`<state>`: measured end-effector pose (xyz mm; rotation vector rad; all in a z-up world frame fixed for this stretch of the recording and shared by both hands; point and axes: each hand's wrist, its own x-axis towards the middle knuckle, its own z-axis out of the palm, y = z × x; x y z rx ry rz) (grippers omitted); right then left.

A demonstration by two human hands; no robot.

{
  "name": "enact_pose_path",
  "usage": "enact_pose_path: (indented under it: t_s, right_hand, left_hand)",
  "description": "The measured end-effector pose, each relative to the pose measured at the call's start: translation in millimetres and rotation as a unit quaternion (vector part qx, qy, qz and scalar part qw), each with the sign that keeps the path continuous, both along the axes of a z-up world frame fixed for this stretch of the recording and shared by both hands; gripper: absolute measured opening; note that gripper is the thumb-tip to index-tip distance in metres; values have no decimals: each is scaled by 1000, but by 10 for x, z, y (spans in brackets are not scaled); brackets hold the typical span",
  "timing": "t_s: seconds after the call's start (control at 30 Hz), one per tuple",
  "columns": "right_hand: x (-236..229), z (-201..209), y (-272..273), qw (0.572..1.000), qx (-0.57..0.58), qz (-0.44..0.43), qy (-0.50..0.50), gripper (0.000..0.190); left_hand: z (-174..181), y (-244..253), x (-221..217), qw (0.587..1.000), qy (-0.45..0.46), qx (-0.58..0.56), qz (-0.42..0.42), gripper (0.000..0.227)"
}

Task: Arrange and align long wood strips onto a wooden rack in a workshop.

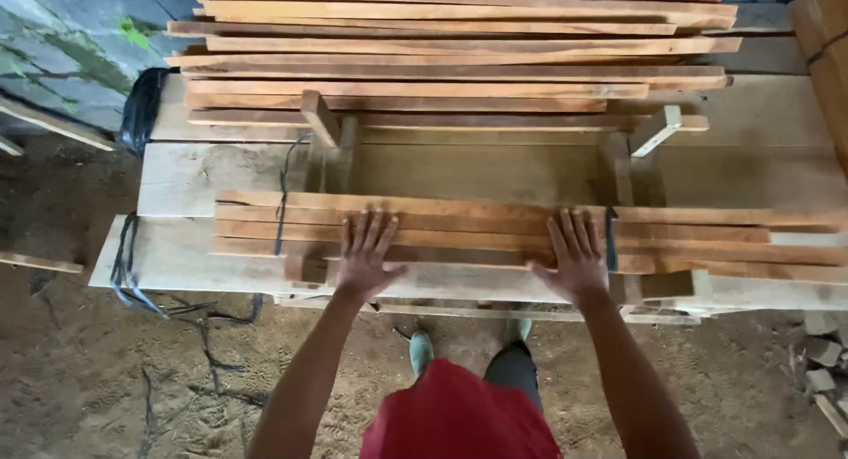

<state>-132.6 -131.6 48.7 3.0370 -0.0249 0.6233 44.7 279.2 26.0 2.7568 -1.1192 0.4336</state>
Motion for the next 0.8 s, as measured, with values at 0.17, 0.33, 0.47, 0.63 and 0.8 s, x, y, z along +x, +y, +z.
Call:
enact_pose_path:
  t_s: [0.17, 0.33, 0.47, 0.63, 0.8]
  right_hand:
    - [-54, -155, -19, 999, -25, -20, 39, 117]
    - [-53, -333, -63, 1000, -2, -16, 26, 117]
    - [196, -259, -324, 984, -51, -41, 165, 118]
    - [892, 108, -817, 950, 60, 22, 305, 83]
    - [1208, 668, -971, 932, 84, -23, 353, 58]
  left_hand:
    - [-149, -16, 3, 993, -72, 94, 14, 104]
    - [-117, -56, -7, 982, -179, 60, 13, 98]
    - [-25, -56, 304, 988, 71, 136, -11, 111]
    - [-107, -259, 1196, 960, 216, 175, -18, 82]
    - [9, -415, 1843, 960, 228, 162, -21, 74]
